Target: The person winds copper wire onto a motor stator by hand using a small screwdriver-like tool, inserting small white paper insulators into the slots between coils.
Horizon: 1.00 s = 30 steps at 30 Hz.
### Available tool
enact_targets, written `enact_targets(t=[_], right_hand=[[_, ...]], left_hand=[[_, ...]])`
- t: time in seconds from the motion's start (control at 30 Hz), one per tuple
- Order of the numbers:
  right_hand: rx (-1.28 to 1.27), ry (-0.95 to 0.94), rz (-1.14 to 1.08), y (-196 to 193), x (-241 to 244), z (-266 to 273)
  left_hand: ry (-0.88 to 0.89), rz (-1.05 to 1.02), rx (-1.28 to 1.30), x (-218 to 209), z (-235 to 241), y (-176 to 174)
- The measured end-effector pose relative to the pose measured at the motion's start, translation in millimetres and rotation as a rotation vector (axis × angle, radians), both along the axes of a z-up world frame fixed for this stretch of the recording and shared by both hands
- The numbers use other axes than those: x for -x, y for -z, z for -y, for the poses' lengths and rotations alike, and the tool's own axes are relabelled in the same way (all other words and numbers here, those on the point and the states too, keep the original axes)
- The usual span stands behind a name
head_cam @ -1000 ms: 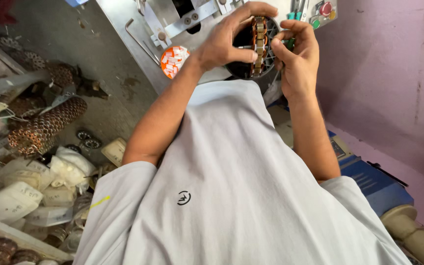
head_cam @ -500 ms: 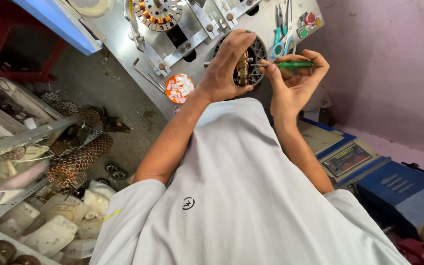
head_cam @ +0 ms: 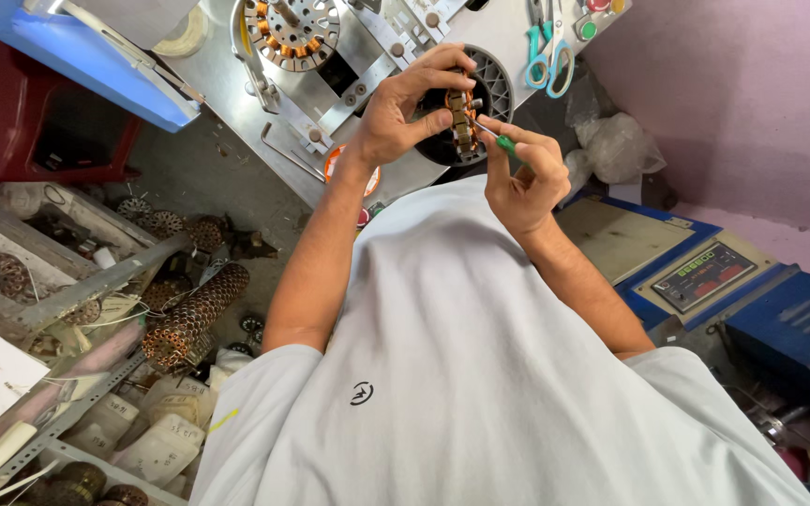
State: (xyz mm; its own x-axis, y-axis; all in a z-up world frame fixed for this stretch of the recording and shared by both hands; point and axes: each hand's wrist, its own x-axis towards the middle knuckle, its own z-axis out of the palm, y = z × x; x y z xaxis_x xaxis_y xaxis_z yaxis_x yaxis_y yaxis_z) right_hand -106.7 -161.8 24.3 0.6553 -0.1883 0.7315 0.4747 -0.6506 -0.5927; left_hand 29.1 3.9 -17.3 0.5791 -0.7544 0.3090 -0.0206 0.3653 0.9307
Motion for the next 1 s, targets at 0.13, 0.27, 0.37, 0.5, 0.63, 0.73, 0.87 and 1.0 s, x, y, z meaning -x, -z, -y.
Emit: enact_targets(t=[0.13, 0.27, 0.37, 0.5, 0.63, 0.73, 0.87, 1.0], right_hand=[[0.070, -0.015, 0.022, -8, -7, 0], [-0.088, -0.105, -0.249, -28, -13, 5], [-0.059, -0.114, -0.378, -40, -16, 11], [-0.212, -0.155, -0.281, -42, -10, 5], [-0.258, -0.168, -0.319, -35, -15, 11], [-0.278, -0.198, -0.398, -36, -21, 16], [-0.249, -0.256, -0.491, -49, -35, 22], [-0.196, -0.357, -0.636, -64, -56, 37]], left_hand=[[-0.020, 0.033, -0.014, -1, 0, 2], [-0.027, 0.033, -0.004, -1, 0, 0], [-0.025, -0.003, 0.020, 0, 1, -4], [-0.071, 0.020, -0.004, 2, -1, -7], [-0.184, 0.193, -0.106, 2, -1, -5], [-0.155, 0.152, -0.062, 0, -2, -7], [-0.187, 0.158, -0.076, 4, -1, -7], [-0.256, 0.205, -0.096, 9, 3, -1]])
